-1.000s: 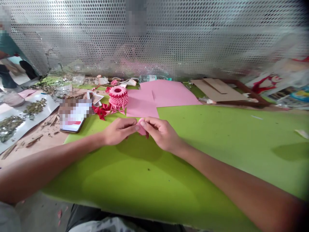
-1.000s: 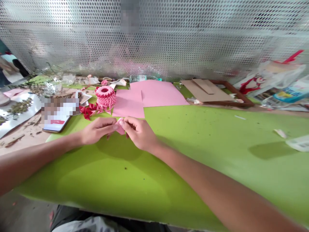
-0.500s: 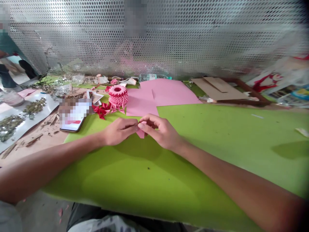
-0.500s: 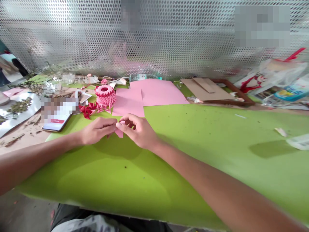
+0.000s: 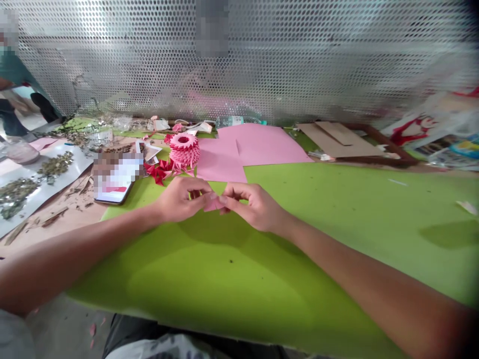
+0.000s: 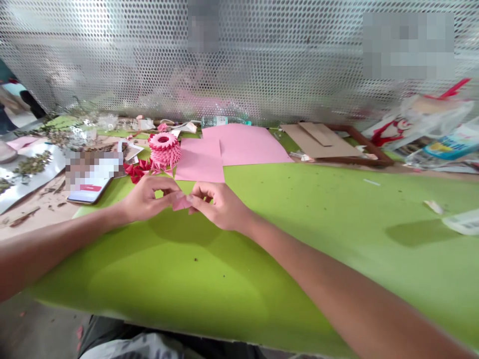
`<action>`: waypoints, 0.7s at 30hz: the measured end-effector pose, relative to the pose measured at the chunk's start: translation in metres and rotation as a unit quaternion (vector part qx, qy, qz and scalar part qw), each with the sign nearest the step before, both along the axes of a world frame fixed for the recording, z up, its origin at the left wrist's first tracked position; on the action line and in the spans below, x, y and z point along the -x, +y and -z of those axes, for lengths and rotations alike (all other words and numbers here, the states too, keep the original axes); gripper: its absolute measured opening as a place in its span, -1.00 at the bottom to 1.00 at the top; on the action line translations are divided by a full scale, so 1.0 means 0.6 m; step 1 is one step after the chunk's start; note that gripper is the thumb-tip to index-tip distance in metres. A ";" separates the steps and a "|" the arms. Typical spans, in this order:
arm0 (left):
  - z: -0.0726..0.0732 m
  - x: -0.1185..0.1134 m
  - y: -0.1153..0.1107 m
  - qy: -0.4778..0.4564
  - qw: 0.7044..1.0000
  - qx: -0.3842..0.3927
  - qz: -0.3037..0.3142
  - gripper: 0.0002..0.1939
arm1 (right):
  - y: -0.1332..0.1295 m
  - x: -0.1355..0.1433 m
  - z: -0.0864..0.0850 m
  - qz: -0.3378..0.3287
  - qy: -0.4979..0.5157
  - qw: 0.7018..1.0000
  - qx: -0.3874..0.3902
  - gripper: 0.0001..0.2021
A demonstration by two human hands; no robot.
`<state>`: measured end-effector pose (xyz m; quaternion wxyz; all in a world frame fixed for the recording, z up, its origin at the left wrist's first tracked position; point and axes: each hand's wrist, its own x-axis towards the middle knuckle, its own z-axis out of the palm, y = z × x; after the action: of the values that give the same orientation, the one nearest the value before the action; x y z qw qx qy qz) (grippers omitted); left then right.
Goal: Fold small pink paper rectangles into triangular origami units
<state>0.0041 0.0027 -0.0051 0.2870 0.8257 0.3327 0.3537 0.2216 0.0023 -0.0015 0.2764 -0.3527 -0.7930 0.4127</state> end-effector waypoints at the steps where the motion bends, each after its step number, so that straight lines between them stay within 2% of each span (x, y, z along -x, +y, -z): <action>1: 0.000 0.000 -0.001 0.001 1.000 0.000 -0.002 -0.70 | -0.002 0.001 -0.001 -0.002 -0.006 1.000 -0.006 -0.68; 5: 0.000 0.000 -0.003 0.012 1.000 0.015 0.006 -0.69 | -0.009 0.002 -0.003 -0.003 -0.019 0.998 -0.054 -0.68; 9: 0.003 0.002 -0.001 -0.006 0.997 0.070 -0.017 -0.70 | -0.005 -0.001 0.005 0.031 -0.027 0.985 -0.168 -0.71; 14: 0.008 0.000 0.005 -0.103 0.985 0.140 -0.016 -0.69 | 0.004 -0.006 0.019 0.058 0.010 0.964 -0.260 -0.85; 17: 0.012 0.000 0.011 -0.171 0.969 0.179 0.002 -0.73 | 0.008 -0.009 0.020 0.048 0.036 0.944 -0.326 -0.94; 20: 0.014 0.000 0.015 -0.208 0.951 0.230 0.003 -0.57 | 0.010 -0.014 0.018 0.024 0.016 0.921 -0.389 -0.93; 21: 0.013 0.000 0.015 -0.215 0.946 0.241 0.001 -0.57 | 0.011 -0.015 0.017 0.017 0.003 0.917 -0.398 -0.92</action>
<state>0.0042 0.0119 -0.0132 0.5431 0.6362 0.3374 0.4318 0.2308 0.0088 -0.0118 0.4028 -0.2259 -0.8850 0.0594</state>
